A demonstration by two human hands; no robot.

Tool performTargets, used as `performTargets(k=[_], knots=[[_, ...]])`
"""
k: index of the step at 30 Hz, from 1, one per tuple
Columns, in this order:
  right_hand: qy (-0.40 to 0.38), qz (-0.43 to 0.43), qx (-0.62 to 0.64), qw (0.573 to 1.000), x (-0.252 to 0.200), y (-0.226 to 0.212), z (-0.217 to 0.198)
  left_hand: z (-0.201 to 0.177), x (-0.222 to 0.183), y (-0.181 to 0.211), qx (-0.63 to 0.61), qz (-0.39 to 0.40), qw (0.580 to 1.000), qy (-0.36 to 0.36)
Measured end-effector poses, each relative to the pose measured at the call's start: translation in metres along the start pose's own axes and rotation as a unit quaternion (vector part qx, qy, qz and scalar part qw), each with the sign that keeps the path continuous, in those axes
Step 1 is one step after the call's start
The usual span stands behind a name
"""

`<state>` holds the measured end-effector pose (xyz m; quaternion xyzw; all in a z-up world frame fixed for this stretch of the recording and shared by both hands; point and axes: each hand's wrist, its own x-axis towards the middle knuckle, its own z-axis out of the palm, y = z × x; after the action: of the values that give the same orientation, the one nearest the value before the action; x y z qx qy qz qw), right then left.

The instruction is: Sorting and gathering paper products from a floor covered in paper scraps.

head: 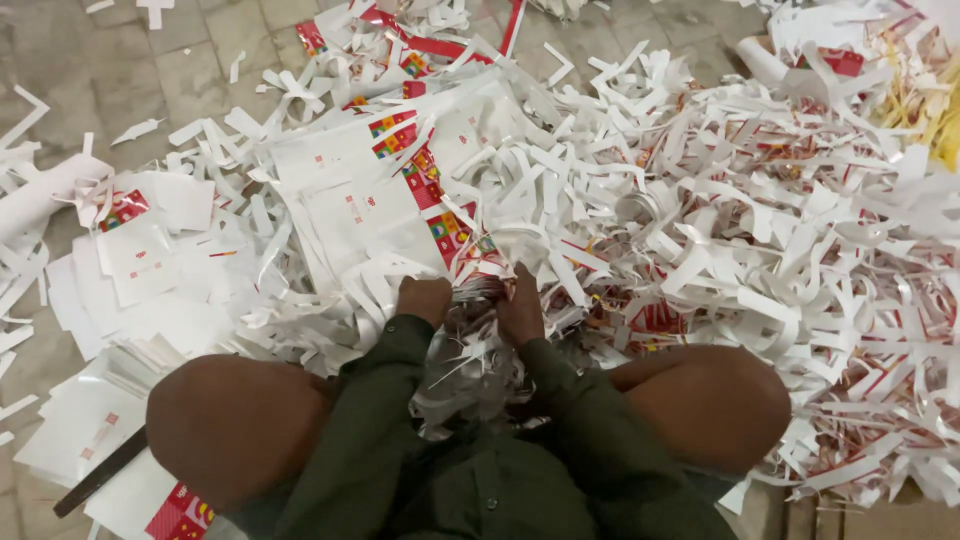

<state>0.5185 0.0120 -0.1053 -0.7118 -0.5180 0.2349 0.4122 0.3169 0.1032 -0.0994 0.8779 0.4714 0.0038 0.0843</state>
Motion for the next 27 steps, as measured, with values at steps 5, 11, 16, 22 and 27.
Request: performTargets(k=[5, 11, 16, 22, 27], knots=[[0.011, -0.100, -0.124, 0.987, 0.003, -0.018, 0.000, -0.027, -0.003, -0.025, -0.001, 0.021, 1.000, 0.001], [-0.122, 0.097, -0.095, 0.983, 0.005, -0.028, 0.015, -0.039, -0.017, 0.008, -0.020, -0.040, 0.996, -0.076], [-0.170, 0.070, -0.144, 0.972, 0.000, 0.003, 0.013, -0.043, -0.032, -0.001, -0.024, -0.045, 0.994, -0.092], [-0.316, 0.132, 0.170, 0.924, -0.064, -0.034, -0.049, -0.027, -0.015, -0.082, 0.022, -0.051, 0.996, -0.070], [-0.318, 0.120, 0.153, 0.928, -0.081, -0.050, -0.106, -0.101, -0.012, -0.080, -0.038, -0.128, 0.985, -0.108]])
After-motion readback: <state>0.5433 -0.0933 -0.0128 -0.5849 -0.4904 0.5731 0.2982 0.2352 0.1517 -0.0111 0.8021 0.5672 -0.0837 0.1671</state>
